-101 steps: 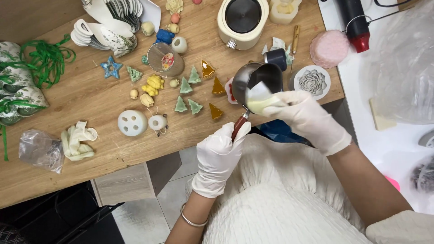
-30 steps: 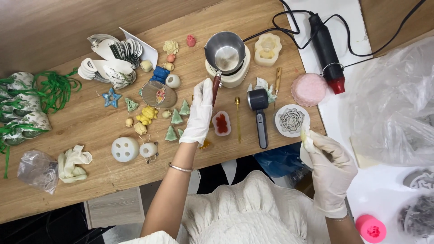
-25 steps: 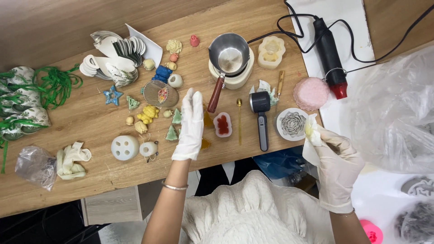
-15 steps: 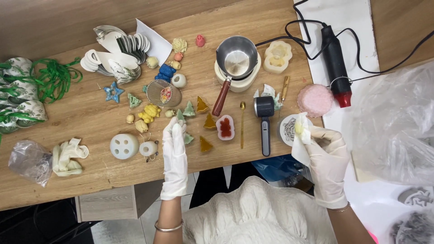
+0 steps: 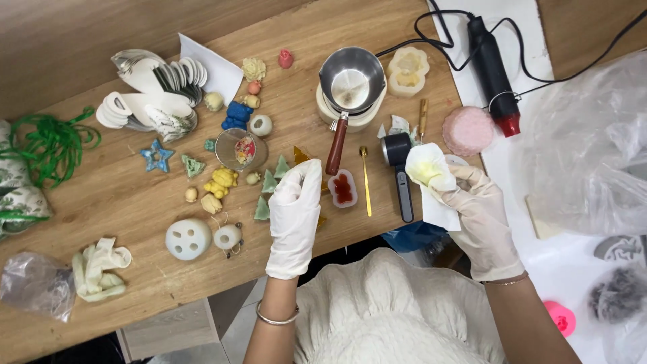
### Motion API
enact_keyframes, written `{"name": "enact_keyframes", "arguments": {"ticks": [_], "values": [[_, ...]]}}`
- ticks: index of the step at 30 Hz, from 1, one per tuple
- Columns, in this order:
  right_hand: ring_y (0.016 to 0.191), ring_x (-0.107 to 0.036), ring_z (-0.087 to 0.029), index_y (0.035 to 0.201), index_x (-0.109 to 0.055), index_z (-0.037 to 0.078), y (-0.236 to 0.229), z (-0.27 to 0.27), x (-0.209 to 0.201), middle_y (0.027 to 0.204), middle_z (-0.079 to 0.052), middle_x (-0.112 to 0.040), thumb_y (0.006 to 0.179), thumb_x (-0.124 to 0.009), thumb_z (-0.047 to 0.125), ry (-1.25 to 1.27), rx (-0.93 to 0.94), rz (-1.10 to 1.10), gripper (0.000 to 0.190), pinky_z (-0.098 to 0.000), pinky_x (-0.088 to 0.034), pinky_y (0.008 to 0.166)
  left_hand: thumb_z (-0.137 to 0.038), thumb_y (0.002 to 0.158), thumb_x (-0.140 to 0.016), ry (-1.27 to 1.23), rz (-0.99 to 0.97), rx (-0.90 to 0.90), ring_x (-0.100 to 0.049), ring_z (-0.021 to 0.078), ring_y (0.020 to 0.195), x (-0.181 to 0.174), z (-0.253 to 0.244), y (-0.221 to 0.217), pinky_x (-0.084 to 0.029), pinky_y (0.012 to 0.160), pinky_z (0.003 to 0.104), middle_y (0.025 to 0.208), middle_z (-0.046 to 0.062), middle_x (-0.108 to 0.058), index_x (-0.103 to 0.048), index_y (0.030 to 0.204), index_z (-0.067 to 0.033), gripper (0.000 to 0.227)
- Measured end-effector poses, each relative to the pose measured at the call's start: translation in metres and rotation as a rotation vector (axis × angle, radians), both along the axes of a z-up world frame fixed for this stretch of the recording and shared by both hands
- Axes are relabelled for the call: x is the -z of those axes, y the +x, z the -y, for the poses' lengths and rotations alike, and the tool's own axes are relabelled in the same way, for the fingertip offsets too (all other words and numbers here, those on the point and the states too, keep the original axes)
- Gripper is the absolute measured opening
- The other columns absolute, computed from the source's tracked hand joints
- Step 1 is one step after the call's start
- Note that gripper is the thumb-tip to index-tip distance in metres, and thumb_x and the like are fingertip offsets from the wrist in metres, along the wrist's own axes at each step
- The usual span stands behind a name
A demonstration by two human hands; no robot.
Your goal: De-molding and cleaning excess wax from candle figurines using a sculpting tool.
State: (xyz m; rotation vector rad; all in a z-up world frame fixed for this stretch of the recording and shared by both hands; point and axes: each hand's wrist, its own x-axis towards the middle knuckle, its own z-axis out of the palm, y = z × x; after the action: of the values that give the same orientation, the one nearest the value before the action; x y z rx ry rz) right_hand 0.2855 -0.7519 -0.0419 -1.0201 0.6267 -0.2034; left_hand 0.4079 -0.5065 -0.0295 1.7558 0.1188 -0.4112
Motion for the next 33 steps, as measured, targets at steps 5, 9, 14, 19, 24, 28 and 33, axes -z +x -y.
{"name": "enact_keyframes", "arguments": {"ticks": [5, 9, 14, 19, 24, 28, 33], "values": [[0.099, -0.072, -0.022, 0.113, -0.065, -0.009, 0.005, 0.005, -0.001, 0.112, -0.018, -0.073, 0.092, -0.066, -0.009, -0.045, 0.123, -0.069, 0.021, -0.0352, -0.059, 0.092, -0.031, 0.098, -0.068, 0.165, 0.244, 0.138, -0.069, 0.0245, 0.101, -0.008, 0.018, 0.023, -0.055, 0.088, 0.035, 0.114, 0.017, -0.071, -0.064, 0.128, 0.0025, 0.045], [0.103, -0.073, -0.023, 0.115, -0.066, -0.01, 0.023, 0.007, -0.012, 0.114, -0.02, -0.073, 0.097, -0.062, -0.003, -0.082, 0.172, 0.064, 0.02, -0.034, -0.058, 0.095, -0.04, 0.092, -0.071, 0.26, 0.236, 0.256, -0.068, 0.03, 0.094, -0.008, 0.036, 0.038, -0.054, 0.081, 0.039, 0.113, 0.02, -0.063, -0.053, 0.138, 0.0024, 0.065], [0.111, -0.072, -0.02, 0.123, -0.067, -0.008, 0.064, -0.023, -0.063, 0.121, -0.016, -0.072, 0.099, -0.06, 0.003, -0.006, 0.304, 0.112, 0.027, -0.0324, -0.059, 0.101, -0.044, 0.092, -0.064, 0.183, -0.084, 0.297, -0.069, 0.0326, 0.071, -0.005, 0.055, 0.054, -0.055, 0.065, 0.044, 0.088, 0.018, -0.066, -0.055, 0.131, 0.0001, 0.06], [0.108, -0.071, -0.019, 0.125, -0.067, -0.005, 0.08, -0.001, -0.038, 0.121, -0.015, -0.07, 0.098, -0.065, -0.002, -0.025, 0.213, 0.115, 0.027, -0.0338, -0.059, 0.098, -0.047, 0.097, -0.056, 0.231, -0.107, 0.32, -0.072, 0.032, 0.068, 0.048, 0.059, 0.058, -0.056, 0.064, 0.045, 0.076, 0.018, -0.071, -0.058, 0.123, -0.0023, 0.052], [0.097, -0.069, -0.017, 0.121, -0.065, -0.003, 0.117, 0.0, -0.055, 0.113, -0.012, -0.071, 0.094, -0.077, -0.004, -0.419, 0.181, 0.044, 0.03, -0.0294, -0.058, 0.083, -0.051, 0.102, -0.048, 0.394, -0.005, 0.358, -0.069, 0.0443, 0.081, 0.067, 0.057, 0.05, -0.054, 0.071, 0.052, 0.084, 0.026, -0.071, -0.059, 0.118, -0.0066, 0.048], [0.098, -0.071, -0.018, 0.12, -0.067, -0.004, 0.165, -0.001, -0.025, 0.115, -0.013, -0.069, 0.095, -0.079, -0.003, -1.007, -0.119, 0.28, 0.028, -0.0283, -0.061, 0.086, -0.05, 0.102, -0.047, 0.416, -0.002, 0.312, -0.07, 0.0437, 0.081, 0.061, 0.063, 0.045, -0.055, 0.071, 0.052, 0.084, 0.025, -0.072, -0.058, 0.111, -0.006, 0.047], [0.073, -0.07, -0.033, 0.1, -0.067, -0.005, 0.239, -0.01, 0.061, 0.088, -0.02, -0.064, 0.096, -0.069, 0.005, -1.965, -0.627, 0.114, 0.011, -0.0386, -0.057, 0.061, -0.047, 0.103, -0.046, 0.491, 0.022, 0.271, -0.071, 0.0436, 0.073, 0.056, 0.073, 0.039, -0.057, 0.066, 0.052, 0.075, 0.025, -0.07, -0.058, 0.108, -0.0047, 0.044]]}}
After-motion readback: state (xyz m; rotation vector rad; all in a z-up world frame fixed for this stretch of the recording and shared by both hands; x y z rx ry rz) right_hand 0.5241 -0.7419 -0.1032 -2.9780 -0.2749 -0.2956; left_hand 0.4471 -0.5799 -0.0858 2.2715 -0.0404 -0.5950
